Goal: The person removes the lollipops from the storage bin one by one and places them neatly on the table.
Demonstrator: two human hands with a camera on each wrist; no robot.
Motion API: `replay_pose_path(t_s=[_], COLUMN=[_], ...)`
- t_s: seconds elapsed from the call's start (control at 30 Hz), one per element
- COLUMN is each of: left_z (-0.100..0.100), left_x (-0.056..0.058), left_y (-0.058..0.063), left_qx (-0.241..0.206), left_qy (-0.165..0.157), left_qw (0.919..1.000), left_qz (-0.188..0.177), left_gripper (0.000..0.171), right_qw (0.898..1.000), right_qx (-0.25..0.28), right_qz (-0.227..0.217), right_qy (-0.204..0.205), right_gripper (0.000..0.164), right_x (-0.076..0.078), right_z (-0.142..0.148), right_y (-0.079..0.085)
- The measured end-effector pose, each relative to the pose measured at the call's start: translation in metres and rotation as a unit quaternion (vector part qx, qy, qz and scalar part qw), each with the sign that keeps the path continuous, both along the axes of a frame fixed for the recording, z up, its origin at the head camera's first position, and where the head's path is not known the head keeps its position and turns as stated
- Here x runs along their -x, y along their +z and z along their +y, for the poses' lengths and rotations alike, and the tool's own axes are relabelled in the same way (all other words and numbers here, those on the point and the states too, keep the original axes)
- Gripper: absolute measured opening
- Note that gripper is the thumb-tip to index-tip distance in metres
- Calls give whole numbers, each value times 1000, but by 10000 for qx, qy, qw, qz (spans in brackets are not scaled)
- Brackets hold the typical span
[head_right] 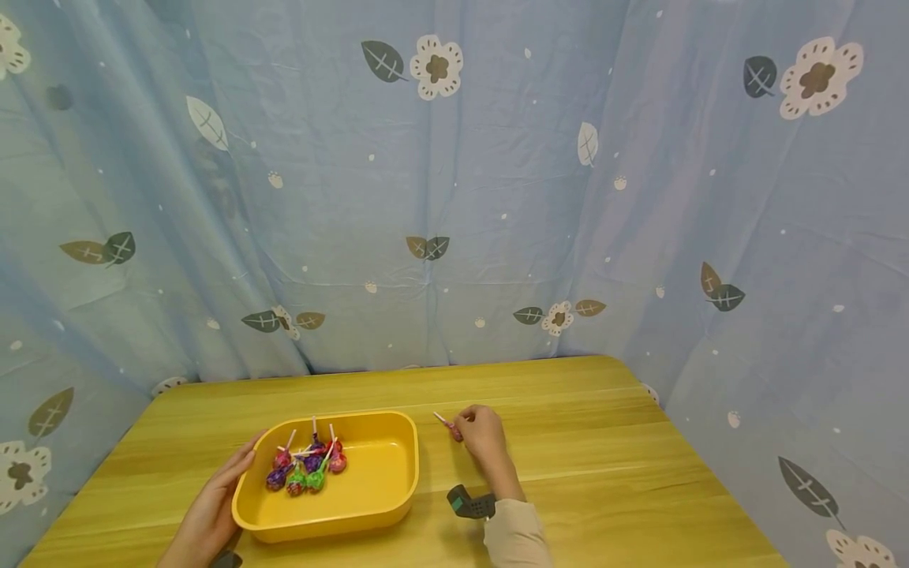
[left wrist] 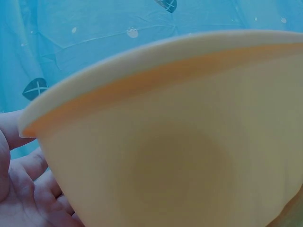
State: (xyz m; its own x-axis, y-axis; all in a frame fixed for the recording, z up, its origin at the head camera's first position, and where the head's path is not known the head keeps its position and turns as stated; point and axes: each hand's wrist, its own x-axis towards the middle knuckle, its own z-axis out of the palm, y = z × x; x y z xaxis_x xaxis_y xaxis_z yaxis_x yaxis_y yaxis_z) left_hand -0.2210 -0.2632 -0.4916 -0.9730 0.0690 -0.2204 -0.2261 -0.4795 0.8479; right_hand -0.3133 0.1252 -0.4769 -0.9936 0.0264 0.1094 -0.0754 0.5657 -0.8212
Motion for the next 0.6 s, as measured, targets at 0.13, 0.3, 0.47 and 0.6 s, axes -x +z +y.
replay_pose_path(t_s=[0.13,0.3,0.47,0.6], left_z=[0,-1,-2,-1], left_x=[0,0,0,0], left_y=[-1,-1,-1,-1], left_qx=[31,-40,-126,-221], left_qy=[-15,0,42,36], left_qw=[10000,10000,9999,9997], left_qz=[72,86,66,82], left_gripper=[62,52,49,46], right_qw=[9993,9973,9976,9983], right_qx=[-252,-256,9,194], right_qz=[157,439,581,549], right_qy=[-218,-532,-377,-3], right_gripper=[13,9,10,13], right_x=[-1,-2,-2,-5], right_z=[0,-1,-5,-11], right_y=[4,9,15,20])
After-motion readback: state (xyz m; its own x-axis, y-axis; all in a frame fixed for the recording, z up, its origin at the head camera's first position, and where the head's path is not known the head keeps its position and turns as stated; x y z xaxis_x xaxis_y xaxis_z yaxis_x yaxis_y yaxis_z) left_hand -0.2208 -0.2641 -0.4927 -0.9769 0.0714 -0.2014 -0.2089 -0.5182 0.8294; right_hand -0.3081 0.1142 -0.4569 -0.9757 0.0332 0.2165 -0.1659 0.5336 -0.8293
